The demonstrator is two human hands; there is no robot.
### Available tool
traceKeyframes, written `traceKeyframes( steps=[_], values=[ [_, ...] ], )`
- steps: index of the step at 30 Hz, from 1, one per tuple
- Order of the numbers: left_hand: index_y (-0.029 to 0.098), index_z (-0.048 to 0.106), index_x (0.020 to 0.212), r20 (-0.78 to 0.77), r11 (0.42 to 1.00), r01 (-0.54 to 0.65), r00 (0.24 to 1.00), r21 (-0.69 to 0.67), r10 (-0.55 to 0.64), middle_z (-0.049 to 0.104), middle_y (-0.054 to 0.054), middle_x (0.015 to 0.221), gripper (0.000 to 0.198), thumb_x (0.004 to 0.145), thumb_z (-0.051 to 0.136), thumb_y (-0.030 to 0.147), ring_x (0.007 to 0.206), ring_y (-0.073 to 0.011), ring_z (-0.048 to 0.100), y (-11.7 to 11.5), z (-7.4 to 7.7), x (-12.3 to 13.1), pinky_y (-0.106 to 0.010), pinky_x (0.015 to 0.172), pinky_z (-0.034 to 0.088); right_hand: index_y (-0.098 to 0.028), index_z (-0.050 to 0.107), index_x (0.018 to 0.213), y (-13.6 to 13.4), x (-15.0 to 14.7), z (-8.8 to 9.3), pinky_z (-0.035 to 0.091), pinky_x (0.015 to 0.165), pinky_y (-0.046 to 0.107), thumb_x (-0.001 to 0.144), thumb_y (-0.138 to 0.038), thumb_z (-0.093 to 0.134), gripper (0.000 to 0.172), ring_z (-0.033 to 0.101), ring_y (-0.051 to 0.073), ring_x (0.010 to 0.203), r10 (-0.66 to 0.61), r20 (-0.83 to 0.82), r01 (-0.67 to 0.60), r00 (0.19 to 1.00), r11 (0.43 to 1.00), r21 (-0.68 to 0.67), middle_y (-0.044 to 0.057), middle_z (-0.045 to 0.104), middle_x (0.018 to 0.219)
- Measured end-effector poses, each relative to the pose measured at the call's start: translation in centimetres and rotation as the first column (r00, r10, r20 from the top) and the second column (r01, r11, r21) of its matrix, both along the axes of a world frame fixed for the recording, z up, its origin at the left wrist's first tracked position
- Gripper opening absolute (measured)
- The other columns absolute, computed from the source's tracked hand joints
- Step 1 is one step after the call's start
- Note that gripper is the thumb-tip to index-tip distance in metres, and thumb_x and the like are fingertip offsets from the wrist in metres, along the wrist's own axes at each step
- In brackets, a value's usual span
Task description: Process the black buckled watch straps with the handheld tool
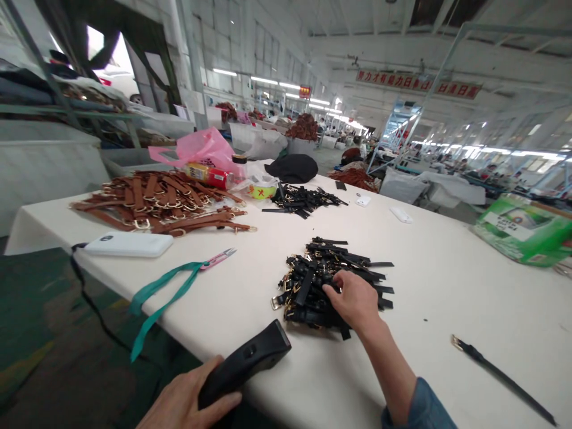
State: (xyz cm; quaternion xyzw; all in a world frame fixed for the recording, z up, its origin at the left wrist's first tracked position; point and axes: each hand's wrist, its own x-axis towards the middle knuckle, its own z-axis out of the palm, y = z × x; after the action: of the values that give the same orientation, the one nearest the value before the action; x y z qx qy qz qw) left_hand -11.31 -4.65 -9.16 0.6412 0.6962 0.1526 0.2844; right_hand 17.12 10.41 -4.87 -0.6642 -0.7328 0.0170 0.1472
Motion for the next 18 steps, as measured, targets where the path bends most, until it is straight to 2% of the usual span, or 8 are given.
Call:
traceKeyframes(
  steps=[2,4,7,9,11,13,16,18],
  values=[
    [0.023,0.059,0.109,0.03,1.0,0.019,0.999,0.002,-0.019,0.065,-0.004,0.105,0.048,0.073,0.049,0.053,0.101,-0.026,0.057,-0.1,0.1,0.1,-0.032,0.088,0.045,-0.022,0.058,0.084,-1.2,-0.3,-0.7,0.037,0.062,0.028,0.072,-0.047,0.056,0.028,0.056,0.02,0.077,-0.011,0.05,0.012,0.999,1.0,-0.016,0.003,0.062,0.083],
    [0.023,0.058,0.11,0.05,1.0,0.02,0.999,0.001,-0.02,0.065,-0.004,0.104,0.049,0.072,0.049,0.053,0.1,-0.0258,0.057,-0.2,0.0,0.1,-0.032,0.088,0.045,-0.021,0.058,0.086,-1.3,-0.3,-1.3,0.037,0.061,0.027,0.071,-0.041,0.058,0.025,0.057,0.019,0.076,-0.019,0.03,0.02,0.999,0.999,-0.034,0.003,0.062,0.084],
    [0.022,0.056,0.111,0.061,1.0,0.0,0.998,-0.016,0.001,0.066,-0.004,0.102,0.052,0.07,0.051,0.053,0.099,-0.0259,0.057,-0.4,-0.2,0.3,-0.031,0.087,0.045,-0.022,0.059,0.091,-1.1,0.4,-1.4,0.039,0.062,0.027,0.075,-0.035,0.056,0.022,0.058,0.018,0.074,-0.037,-0.11,0.035,0.993,0.999,-0.015,0.002,0.063,0.084],
    [0.022,0.056,0.11,0.059,1.0,-0.004,0.998,-0.015,0.005,0.066,-0.004,0.1,0.052,0.07,0.051,0.053,0.097,-0.0256,0.058,-0.6,0.1,0.5,-0.03,0.085,0.045,-0.022,0.06,0.095,-1.6,1.1,-1.1,0.041,0.067,0.029,0.076,-0.032,0.054,0.022,0.058,0.018,0.077,0.001,-0.234,0.01,0.972,0.999,0.047,0.003,0.064,0.087],
    [0.022,0.057,0.107,0.055,1.0,0.008,0.998,-0.004,-0.008,0.066,-0.003,0.096,0.048,0.071,0.05,0.053,0.092,-0.0245,0.06,-0.8,0.8,0.9,-0.03,0.082,0.045,-0.022,0.059,0.099,-3.3,1.6,-0.7,0.043,0.073,0.03,0.076,-0.03,0.053,0.024,0.058,0.018,0.082,0.103,-0.343,-0.065,0.934,0.991,0.12,0.003,0.063,0.092],
    [0.023,0.057,0.104,0.048,1.0,0.024,0.999,0.0,-0.024,0.067,-0.002,0.09,0.045,0.072,0.049,0.053,0.084,-0.023,0.061,-1.0,1.6,1.3,-0.029,0.078,0.046,-0.023,0.059,0.101,-5.7,1.8,-0.6,0.043,0.076,0.03,0.076,-0.028,0.053,0.026,0.058,0.018,0.084,0.218,-0.403,-0.177,0.889,0.975,0.136,0.003,0.063,0.095],
    [0.024,0.055,0.102,0.029,0.998,0.064,0.998,-0.003,-0.064,0.066,0.0,0.085,0.041,0.074,0.049,0.053,0.079,-0.0206,0.062,-1.5,2.5,1.6,-0.027,0.074,0.045,-0.025,0.06,0.1,-9.9,1.8,-1.1,0.044,0.073,0.029,0.075,-0.03,0.057,0.026,0.058,0.017,0.08,0.294,-0.412,-0.3,0.862,0.953,0.052,0.002,0.063,0.09],
    [0.026,0.054,0.1,0.012,0.995,0.1,0.995,0.004,-0.1,0.066,0.001,0.086,0.038,0.075,0.049,0.054,0.079,-0.019,0.061,-2.0,2.7,1.6,-0.025,0.071,0.044,-0.026,0.062,0.097,-12.1,1.8,-2.0,0.044,0.07,0.028,0.075,-0.031,0.058,0.023,0.058,0.016,0.075,0.291,-0.392,-0.321,0.873,0.947,-0.012,0.001,0.062,0.084]
  ],
)
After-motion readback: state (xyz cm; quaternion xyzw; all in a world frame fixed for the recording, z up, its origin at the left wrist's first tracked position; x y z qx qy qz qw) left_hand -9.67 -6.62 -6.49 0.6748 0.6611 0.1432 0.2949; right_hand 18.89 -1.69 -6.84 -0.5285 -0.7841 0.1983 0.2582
